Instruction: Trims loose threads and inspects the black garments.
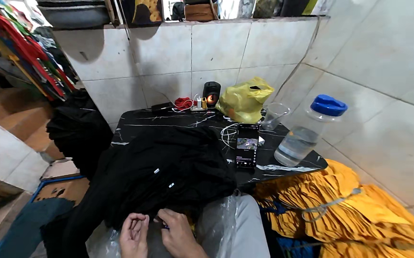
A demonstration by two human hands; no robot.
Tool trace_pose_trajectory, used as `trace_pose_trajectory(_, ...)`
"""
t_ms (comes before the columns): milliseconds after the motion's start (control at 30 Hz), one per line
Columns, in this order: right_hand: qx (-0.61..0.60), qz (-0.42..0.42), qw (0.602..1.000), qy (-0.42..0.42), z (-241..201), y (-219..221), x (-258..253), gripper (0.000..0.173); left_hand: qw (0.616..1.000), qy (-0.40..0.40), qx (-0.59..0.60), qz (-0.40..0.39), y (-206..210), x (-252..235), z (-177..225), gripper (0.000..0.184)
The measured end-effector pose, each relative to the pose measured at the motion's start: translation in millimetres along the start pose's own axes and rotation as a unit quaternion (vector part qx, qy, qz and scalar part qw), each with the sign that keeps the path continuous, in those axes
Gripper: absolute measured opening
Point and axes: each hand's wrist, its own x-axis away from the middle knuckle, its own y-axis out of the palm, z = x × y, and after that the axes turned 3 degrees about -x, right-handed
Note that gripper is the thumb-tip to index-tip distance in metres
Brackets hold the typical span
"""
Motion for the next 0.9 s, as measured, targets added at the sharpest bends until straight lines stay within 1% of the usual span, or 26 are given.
trace_pose_trajectory(67, -0.011, -0.011, 1.000, -0.014, 1.8, -1.8, 2.4, 0.020, 1.000, -0.016, 0.004, 0.021, 1.6, -0.5, 4.5, 0.018)
trace_pose_trajectory(133, -0.023, 0.012, 0.999, -0.019, 3.3, -1.3, 3.4, 0.016, 0.999, -0.024, 0.005, 0.023, 2.4, -1.0, 7.4, 0.021)
trace_pose_trajectory(200, -0.043, 0.033, 0.998, -0.017, 4.2, -0.3, 2.8, 0.024, 1.000, -0.021, 0.013, 0.018, 1.3, -0.9, 6.5, 0.024)
trace_pose_trajectory(267, -0.052, 0.040, 0.998, -0.006, 3.7, -0.9, 1.3, 0.039, 0.999, -0.023, 0.024, 0.006, -0.4, -0.8, 4.2, 0.030)
trace_pose_trajectory(300, -0.049, 0.045, 0.998, -0.004, 3.7, -0.3, 0.9, 0.040, 0.999, -0.022, 0.029, 0.001, -1.9, -1.2, 1.0, 0.034)
trace_pose_trajectory(367, -0.039, 0.054, 0.998, -0.001, 4.2, 2.1, 0.8, 0.037, 0.999, -0.024, 0.040, -0.005, -3.9, -1.1, -1.8, 0.042)
trace_pose_trajectory(500, -0.034, 0.035, 0.999, 0.011, 2.2, 4.1, 1.7, 0.045, 0.999, -0.032, 0.036, -0.018, -4.4, 1.0, 4.9, 0.034)
trace_pose_trajectory(700, -0.034, 0.053, 0.997, 0.043, -1.2, 4.9, 3.8, 0.052, 0.999, -0.017, 0.023, -0.025, -6.2, 1.4, 1.0, 0.024)
trace_pose_trajectory(800, -0.034, 0.060, 0.997, 0.034, 2.0, 4.8, 4.7, 0.044, 0.999, -0.019, 0.020, -0.022, -5.9, 0.0, 1.9, 0.019)
trace_pose_trajectory(900, -0.044, 0.066, 0.997, 0.014, 5.6, 5.6, 5.3, 0.045, 0.999, -0.025, 0.023, -0.011, -5.1, -1.0, 2.6, 0.017)
